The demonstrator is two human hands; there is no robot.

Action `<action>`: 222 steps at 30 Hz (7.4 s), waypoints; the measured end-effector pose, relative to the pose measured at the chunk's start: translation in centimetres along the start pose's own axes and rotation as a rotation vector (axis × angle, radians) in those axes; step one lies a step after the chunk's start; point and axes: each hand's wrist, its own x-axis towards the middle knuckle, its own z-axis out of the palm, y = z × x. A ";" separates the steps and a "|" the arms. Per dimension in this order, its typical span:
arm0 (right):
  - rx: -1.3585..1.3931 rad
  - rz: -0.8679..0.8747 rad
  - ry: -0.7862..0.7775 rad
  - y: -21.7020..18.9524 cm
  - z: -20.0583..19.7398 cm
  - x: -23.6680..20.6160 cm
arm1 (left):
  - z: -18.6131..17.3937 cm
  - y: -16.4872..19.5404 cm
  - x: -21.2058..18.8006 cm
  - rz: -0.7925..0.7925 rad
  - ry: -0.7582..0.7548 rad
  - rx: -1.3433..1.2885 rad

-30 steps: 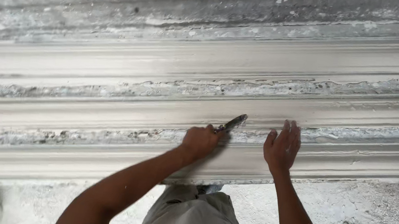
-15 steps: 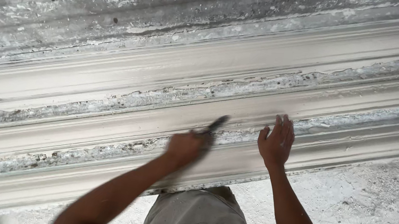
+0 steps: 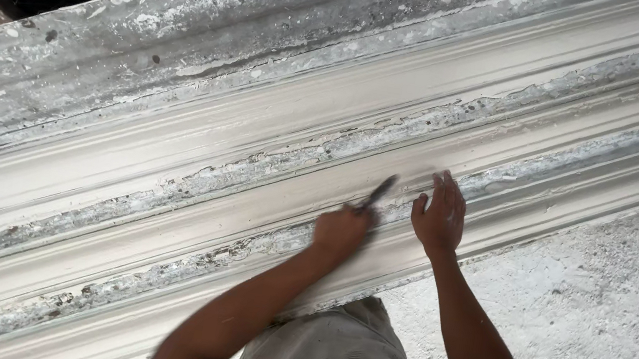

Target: The person uses a small knife to scrape and trim excess plaster from the edges and grooves of long decorative plaster cornice moldings laid on a work table, working along each piece section by section and brushing debris aside as they go.

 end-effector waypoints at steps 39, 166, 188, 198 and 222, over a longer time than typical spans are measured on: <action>-0.051 -0.120 -0.029 33.5 -1.3 9.0 | 5.0 13.2 14.0 -0.116 -0.113 0.230; 0.027 0.026 -0.156 89.7 -10.1 35.0 | 15.3 63.1 66.5 -0.043 0.063 0.066; 0.059 -0.122 -0.173 104.0 -12.1 39.2 | 13.9 63.1 66.2 -0.207 -0.138 0.061; 0.043 -0.076 -0.259 106.9 -11.2 40.2 | 16.6 72.1 74.4 -0.138 0.077 0.048; 0.026 0.066 -0.412 107.6 -10.7 40.4 | 15.0 79.2 80.6 -0.174 -0.054 -0.039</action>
